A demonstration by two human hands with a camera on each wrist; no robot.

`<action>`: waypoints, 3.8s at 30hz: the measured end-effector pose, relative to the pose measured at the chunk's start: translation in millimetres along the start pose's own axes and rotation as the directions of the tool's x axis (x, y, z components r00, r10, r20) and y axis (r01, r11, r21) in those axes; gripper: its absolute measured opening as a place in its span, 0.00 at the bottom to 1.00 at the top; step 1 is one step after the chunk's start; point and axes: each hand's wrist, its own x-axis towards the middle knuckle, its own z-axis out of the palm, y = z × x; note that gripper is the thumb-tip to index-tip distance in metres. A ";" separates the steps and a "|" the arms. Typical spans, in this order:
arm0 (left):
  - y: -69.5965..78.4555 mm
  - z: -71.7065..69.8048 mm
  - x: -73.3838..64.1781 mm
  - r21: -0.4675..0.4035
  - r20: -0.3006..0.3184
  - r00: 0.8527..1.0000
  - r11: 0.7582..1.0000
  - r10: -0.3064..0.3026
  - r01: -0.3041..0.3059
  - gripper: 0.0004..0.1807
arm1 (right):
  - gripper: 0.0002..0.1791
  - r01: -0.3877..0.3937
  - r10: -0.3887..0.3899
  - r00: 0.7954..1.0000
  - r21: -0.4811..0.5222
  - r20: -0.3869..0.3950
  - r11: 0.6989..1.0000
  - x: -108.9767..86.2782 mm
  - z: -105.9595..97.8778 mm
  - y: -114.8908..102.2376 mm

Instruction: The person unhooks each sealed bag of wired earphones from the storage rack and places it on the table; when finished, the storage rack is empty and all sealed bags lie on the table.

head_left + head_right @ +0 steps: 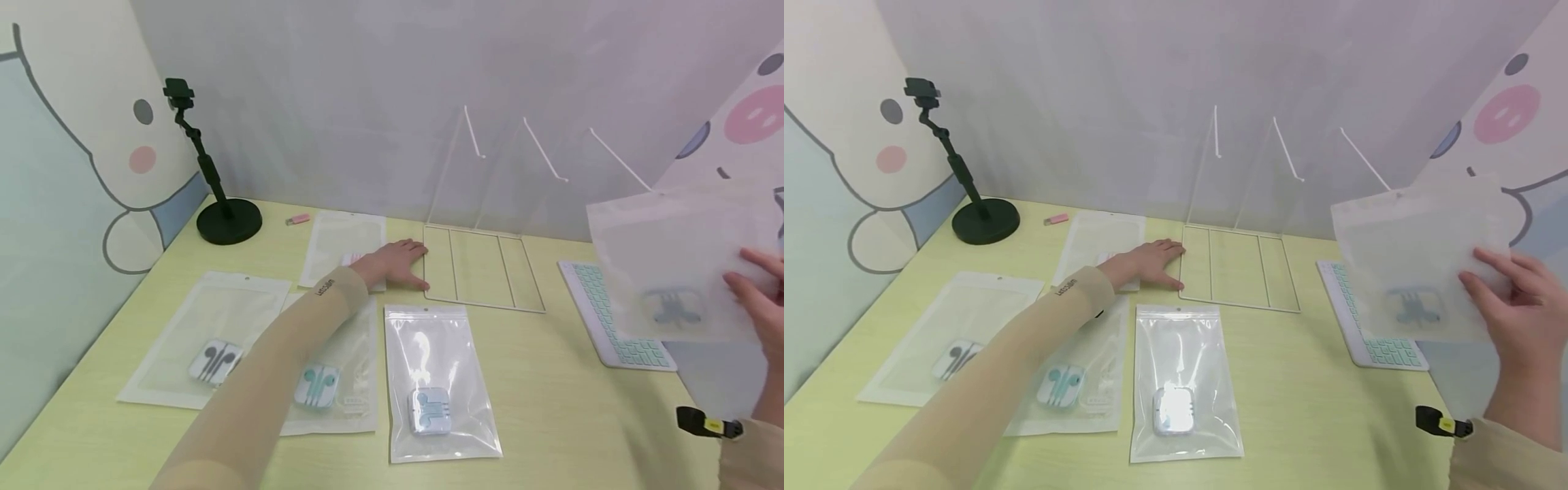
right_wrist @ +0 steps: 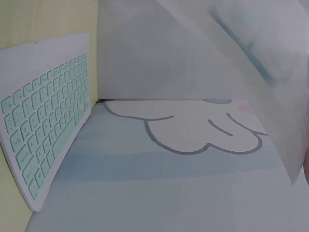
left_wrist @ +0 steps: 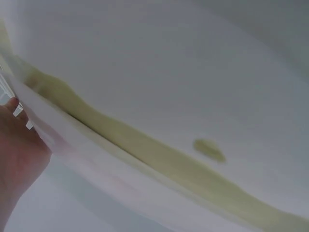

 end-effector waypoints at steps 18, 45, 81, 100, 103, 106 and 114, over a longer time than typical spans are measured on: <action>1.4 -4.0 -2.4 -0.031 0.012 1.000 1.000 0.001 -0.001 0.55 | 0.29 0.176 -0.168 0.972 -0.037 0.167 0.984 -20.6 -15.3 -14.0; 0.0 1.3 -0.1 0.003 -0.008 1.000 1.000 0.003 -0.003 0.53 | 0.40 0.239 -0.307 0.755 0.192 0.579 0.952 -78.2 8.8 -48.3; 0.7 -1.1 -2.3 -0.011 -0.004 1.000 1.000 -0.011 0.011 0.53 | 0.38 0.222 -0.145 0.499 0.036 0.854 0.974 -115.3 26.8 -21.1; 1.2 -1.5 -2.4 0.004 -0.006 1.000 1.000 0.001 -0.001 0.53 | 0.45 0.131 -0.195 0.312 0.161 0.930 0.978 -118.8 46.4 29.0; 1.1 -1.7 -2.3 -0.001 -0.007 1.000 1.000 0.003 -0.003 0.53 | 0.46 0.136 -0.170 0.275 0.137 0.946 0.981 -118.0 51.9 30.9; 0.8 -1.4 -1.6 -0.002 -0.003 1.000 1.000 0.000 0.000 0.53 | 0.48 0.115 -0.131 0.244 0.106 0.961 0.988 -117.6 56.0 32.2; 0.8 -2.3 -1.4 0.000 0.004 1.000 1.000 0.004 -0.004 0.53 | 0.54 0.150 -0.044 0.235 0.009 0.971 0.989 -120.4 60.9 33.6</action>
